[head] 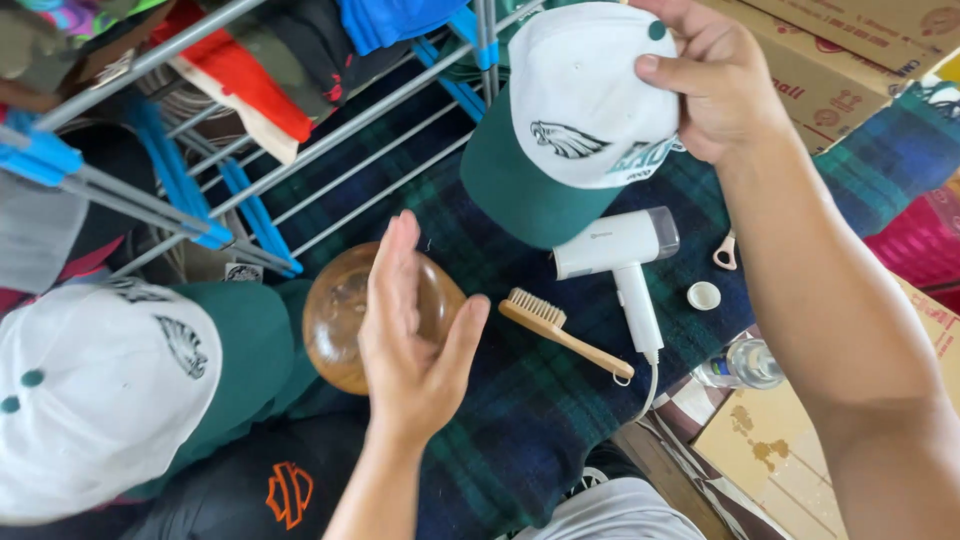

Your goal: The person cleans a white and green baseball cap by brushing its surface with a wooden brush and drying it with a hair dryer. The cap is repeatedly brushed and dried, then removed from a wooden form and placed back on the table.

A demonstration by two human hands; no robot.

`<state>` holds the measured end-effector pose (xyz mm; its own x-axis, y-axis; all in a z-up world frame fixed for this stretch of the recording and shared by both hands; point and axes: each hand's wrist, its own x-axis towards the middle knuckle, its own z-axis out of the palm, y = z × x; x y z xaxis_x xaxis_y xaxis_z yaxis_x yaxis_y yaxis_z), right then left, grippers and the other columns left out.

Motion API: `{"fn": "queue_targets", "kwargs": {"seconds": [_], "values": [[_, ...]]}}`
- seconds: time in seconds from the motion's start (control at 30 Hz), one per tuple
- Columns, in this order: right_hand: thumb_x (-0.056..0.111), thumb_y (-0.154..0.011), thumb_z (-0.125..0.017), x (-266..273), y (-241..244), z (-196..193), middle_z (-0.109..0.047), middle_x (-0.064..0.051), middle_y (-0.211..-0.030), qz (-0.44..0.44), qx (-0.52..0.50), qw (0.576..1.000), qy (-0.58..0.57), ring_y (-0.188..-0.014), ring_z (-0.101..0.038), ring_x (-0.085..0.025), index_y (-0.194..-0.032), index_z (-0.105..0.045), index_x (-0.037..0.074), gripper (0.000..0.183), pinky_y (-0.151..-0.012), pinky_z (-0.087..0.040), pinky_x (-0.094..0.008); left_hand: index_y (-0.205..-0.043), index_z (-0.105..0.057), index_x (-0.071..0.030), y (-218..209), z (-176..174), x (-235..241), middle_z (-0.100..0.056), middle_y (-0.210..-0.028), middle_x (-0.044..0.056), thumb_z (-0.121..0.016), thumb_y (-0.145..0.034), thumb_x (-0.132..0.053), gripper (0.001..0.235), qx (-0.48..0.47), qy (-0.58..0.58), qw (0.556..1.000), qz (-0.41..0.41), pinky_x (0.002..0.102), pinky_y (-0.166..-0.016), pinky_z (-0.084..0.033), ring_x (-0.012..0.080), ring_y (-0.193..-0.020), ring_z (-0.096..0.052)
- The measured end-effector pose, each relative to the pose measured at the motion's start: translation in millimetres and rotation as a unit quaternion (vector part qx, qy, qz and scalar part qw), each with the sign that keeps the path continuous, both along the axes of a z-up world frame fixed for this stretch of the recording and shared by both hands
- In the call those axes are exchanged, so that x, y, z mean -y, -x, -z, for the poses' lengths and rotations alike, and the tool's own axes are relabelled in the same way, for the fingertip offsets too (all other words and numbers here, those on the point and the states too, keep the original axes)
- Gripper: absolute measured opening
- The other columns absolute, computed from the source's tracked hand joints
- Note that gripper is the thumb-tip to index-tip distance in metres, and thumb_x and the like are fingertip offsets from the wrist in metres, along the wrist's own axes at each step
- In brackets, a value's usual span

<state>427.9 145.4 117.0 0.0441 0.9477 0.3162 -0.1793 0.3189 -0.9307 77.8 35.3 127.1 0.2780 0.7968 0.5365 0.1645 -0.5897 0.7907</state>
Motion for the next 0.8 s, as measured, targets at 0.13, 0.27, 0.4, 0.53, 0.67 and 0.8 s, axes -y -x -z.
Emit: {"fn": "queue_targets", "kwargs": {"seconds": [0.13,0.27,0.4,0.53,0.67,0.8], "values": [[0.009,-0.092,-0.073,27.6,25.9,-17.7,-0.07,-0.008,-0.132,-0.066,-0.045,0.997,0.004,-0.123,-0.072,-0.024,-0.141,-0.061,0.01,0.051,-0.105,-0.067,-0.041,-0.161,-0.004,-0.008,-25.9,13.4,-9.3,-0.009,-0.168,0.032,-0.066,-0.098,-0.021,0.089,0.305,0.223,0.924,0.065,0.046,-0.125,-0.021,0.035,-0.158,-0.015],[0.0,-0.094,-0.067,61.2,78.2,-39.8,-0.069,-0.009,-0.129,-0.014,0.096,0.995,0.016,-0.116,-0.071,-0.022,-0.143,-0.055,0.006,0.051,-0.101,-0.065,-0.039,-0.137,-0.058,-0.004,-23.9,7.8,-3.5,-0.064,-0.133,0.017,-0.062,-0.09,-0.023,0.051,0.492,0.499,0.708,0.085,0.052,-0.101,-0.051,0.0384,-0.123,-0.061],[0.033,-0.107,-0.068,101.6,114.3,-28.2,-0.051,-0.026,-0.151,0.235,0.402,0.86,-0.21,-0.133,-0.057,-0.041,-0.148,-0.05,-0.008,0.061,-0.097,-0.053,-0.048,-0.143,-0.056,-0.011,-13.4,25.7,3.5,-0.061,-0.14,0.014,-0.056,-0.091,-0.027,0.054,0.561,0.524,0.638,0.066,0.053,-0.103,-0.047,0.0373,-0.126,-0.057],[0.061,-0.082,-0.068,151.2,164.6,-14.0,-0.065,-0.024,-0.115,0.232,0.41,0.815,-0.338,-0.109,-0.061,-0.043,-0.112,-0.067,-0.007,0.074,-0.096,-0.051,-0.053,-0.154,-0.044,-0.013,-7.5,45.8,14.1,-0.049,-0.154,0.012,-0.056,-0.098,-0.037,0.063,0.594,0.451,0.637,0.196,0.052,-0.112,-0.041,0.0366,-0.138,-0.047],[0.033,-0.095,-0.074,161.6,184.2,8.8,-0.065,-0.015,-0.117,0.208,0.472,0.809,-0.282,-0.096,-0.064,-0.032,-0.131,-0.067,0.0,0.049,-0.077,-0.052,-0.043,-0.161,-0.034,-0.013,-14.5,69.9,5.2,-0.054,-0.152,0.016,-0.053,-0.099,-0.019,0.065,0.561,0.277,0.713,0.316,0.047,-0.113,-0.046,0.0346,-0.136,-0.055],[0.006,-0.102,-0.063,162.8,189.3,-16.1,-0.071,-0.021,-0.106,0.202,0.331,0.888,-0.245,-0.086,-0.069,-0.045,-0.12,-0.075,-0.007,0.025,-0.064,-0.055,-0.043,-0.156,-0.031,-0.018,-25.4,60.0,-2.0,-0.066,-0.13,0.018,-0.067,-0.092,0.012,0.08,0.443,0.2,0.854,0.185,0.038,-0.1,-0.057,0.0289,-0.122,-0.066]]}}
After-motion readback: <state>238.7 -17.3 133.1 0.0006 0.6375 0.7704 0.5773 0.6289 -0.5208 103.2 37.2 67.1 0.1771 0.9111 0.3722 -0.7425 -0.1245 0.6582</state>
